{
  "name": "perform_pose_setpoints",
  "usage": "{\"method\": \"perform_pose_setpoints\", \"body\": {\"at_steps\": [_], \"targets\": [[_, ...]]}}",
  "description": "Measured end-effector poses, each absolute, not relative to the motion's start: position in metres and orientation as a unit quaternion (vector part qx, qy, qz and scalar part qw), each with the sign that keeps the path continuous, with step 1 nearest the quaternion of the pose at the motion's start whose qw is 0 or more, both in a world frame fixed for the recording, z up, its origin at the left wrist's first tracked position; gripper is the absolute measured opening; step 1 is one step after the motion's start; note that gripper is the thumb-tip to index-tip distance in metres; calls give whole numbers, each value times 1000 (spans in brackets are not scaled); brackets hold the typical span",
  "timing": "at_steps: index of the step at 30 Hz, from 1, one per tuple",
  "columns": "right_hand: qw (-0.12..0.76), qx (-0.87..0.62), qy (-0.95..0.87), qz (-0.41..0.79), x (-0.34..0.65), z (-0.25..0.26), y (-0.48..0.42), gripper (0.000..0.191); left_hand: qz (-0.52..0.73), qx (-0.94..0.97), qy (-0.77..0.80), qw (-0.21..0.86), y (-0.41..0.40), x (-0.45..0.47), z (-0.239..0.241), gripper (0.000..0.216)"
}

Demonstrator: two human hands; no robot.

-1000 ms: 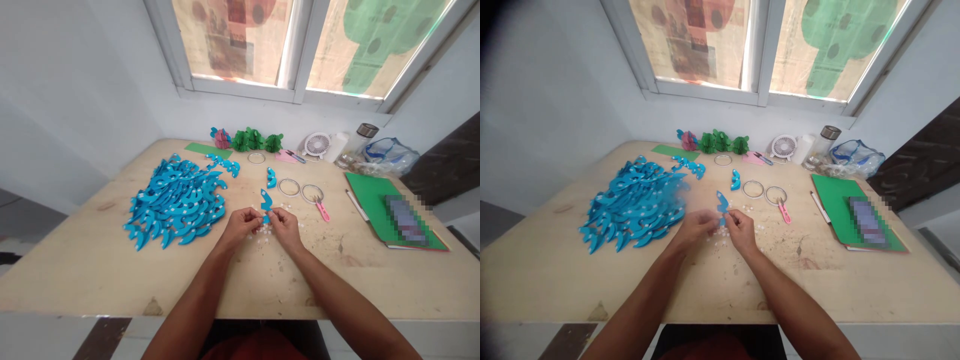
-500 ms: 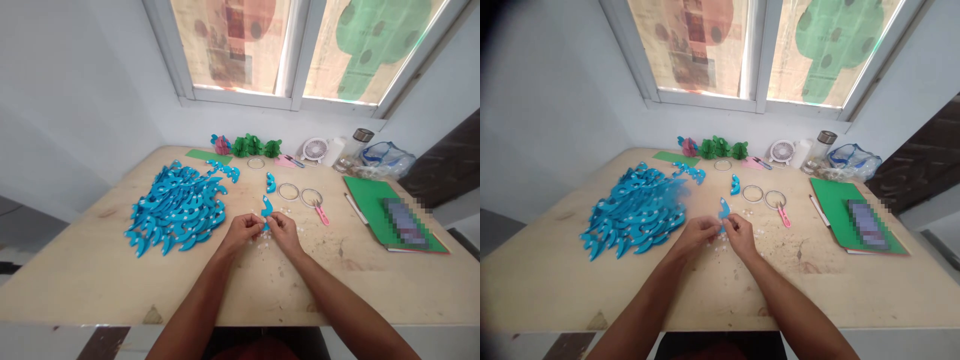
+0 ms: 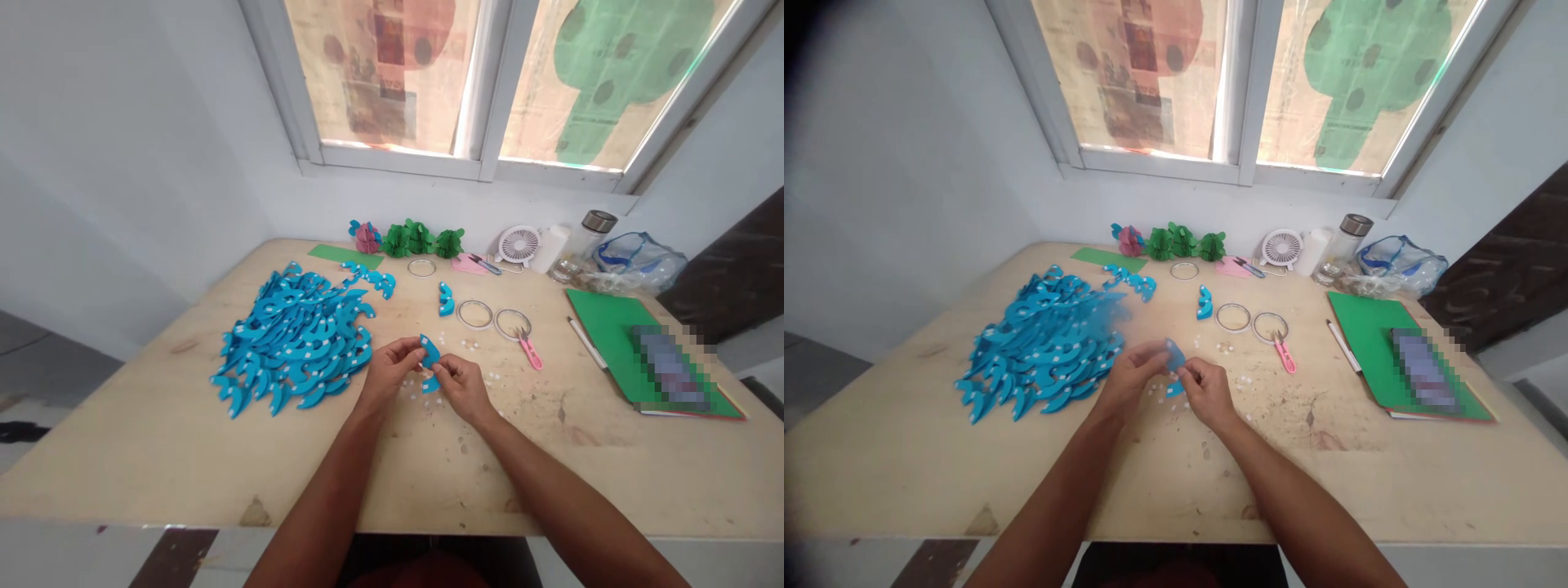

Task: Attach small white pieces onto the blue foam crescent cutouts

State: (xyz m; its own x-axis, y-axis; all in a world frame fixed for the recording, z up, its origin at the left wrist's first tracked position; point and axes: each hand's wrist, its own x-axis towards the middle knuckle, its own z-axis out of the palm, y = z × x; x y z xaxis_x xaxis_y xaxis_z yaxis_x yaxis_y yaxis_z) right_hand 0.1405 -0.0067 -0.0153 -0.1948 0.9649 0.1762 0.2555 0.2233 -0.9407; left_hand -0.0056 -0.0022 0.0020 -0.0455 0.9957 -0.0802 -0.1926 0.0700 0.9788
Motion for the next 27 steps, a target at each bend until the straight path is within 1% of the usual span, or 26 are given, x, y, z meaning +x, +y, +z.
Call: {"method": "perform_pose_setpoints", "body": {"at_steps": [7,11,16,20,24,27], "targets": [[405,-463,-647,451,140,-16,-6,24,569,403,467,544,-2,-5,0,18],[412,-452,-644,459,140,-16,-6,24,564,410,475,537,-4,-3,5,13],[433,-470,-619,457,140,-17,-6,30,533,420,478,558,-5,-2,4,16],[440,-462,-614,465,140,-17,-6,29,521,418,475,573,-4,-2,2,20],[439,-456,-614,471,141,-18,-6,26,527,427,489,549,-6,-1,4,18],[463,-469,-622,422,142,-14,-6,22,544,435,504,510,-7,1,6,14]]}}
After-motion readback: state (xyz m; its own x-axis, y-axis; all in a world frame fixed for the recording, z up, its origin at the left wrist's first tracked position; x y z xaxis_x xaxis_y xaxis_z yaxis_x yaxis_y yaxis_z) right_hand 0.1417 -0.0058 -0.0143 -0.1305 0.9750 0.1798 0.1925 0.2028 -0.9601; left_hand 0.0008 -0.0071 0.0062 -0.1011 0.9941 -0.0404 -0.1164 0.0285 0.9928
